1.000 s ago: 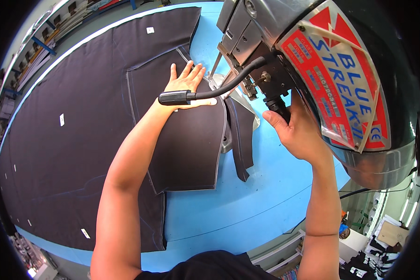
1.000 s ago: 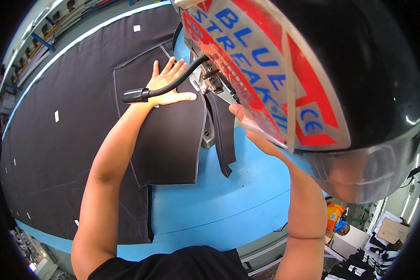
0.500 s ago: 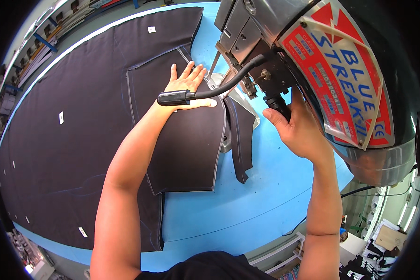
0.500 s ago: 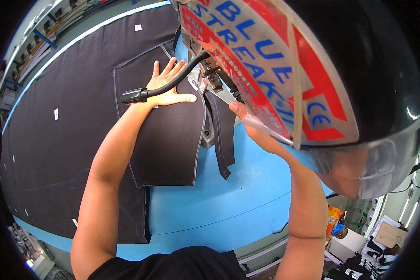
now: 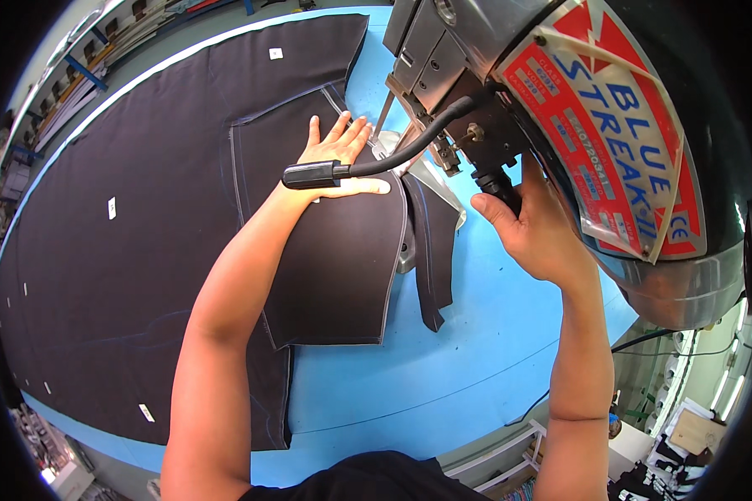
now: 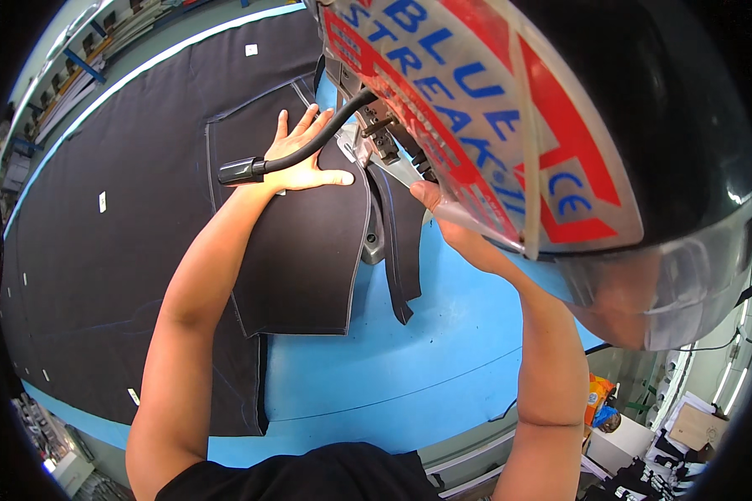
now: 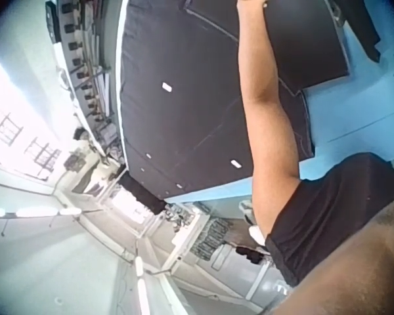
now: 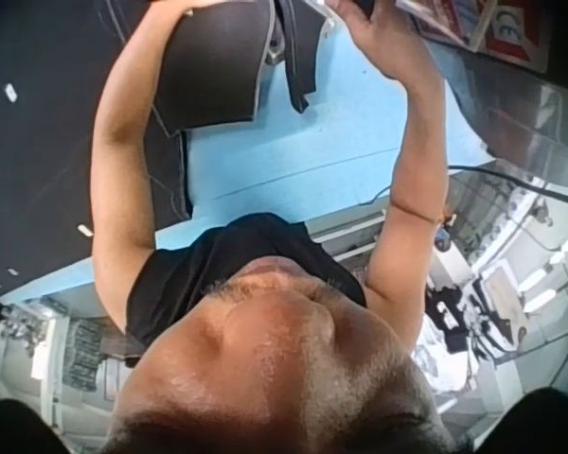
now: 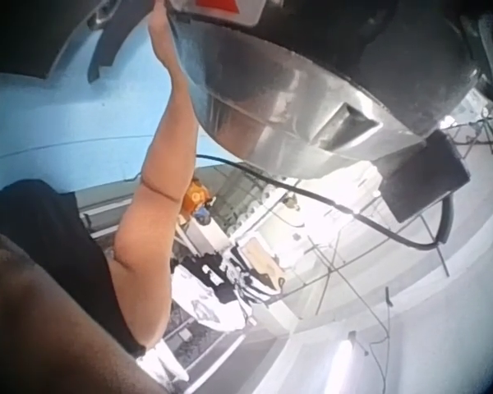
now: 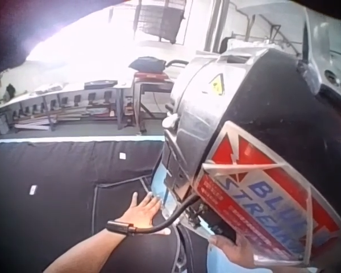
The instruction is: Cutting garment patterns from a stack of black fabric using an industrial upright fabric cutter.
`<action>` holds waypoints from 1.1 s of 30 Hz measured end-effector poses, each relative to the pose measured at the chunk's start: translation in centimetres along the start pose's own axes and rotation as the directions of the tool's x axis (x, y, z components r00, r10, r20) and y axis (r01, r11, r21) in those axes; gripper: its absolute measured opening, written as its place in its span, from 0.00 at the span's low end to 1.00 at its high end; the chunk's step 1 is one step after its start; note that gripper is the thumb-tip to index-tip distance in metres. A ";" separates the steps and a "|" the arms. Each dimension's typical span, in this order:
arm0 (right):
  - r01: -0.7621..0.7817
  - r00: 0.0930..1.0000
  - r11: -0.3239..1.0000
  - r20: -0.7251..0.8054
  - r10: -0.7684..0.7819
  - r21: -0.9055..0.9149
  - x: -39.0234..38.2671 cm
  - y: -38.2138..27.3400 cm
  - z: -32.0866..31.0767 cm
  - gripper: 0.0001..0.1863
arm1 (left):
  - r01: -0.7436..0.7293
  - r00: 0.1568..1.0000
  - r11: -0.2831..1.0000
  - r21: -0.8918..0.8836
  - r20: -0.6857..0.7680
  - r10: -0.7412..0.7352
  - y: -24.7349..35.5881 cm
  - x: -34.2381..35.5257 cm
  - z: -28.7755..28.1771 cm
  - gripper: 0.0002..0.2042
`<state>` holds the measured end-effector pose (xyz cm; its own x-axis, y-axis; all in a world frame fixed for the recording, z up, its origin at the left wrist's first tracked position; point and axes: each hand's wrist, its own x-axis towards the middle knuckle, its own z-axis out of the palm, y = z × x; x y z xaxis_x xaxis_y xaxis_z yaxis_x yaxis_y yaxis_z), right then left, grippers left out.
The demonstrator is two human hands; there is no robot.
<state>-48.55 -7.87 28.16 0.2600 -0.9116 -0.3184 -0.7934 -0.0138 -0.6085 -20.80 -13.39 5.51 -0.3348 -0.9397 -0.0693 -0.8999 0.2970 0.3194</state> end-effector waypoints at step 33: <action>0.131 0.991 0.984 0.012 -0.130 -0.119 1.7 0.3 -0.2 0.39 | 0.055 0.998 0.998 -0.021 -0.029 -0.056 -0.1 -0.2 -0.1 0.67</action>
<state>-48.49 -9.52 27.56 0.3677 -0.8970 -0.2454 -0.8125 -0.1815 -0.5540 -20.61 -13.28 5.59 -0.2762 -0.9592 -0.0599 -0.9110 0.2414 0.3344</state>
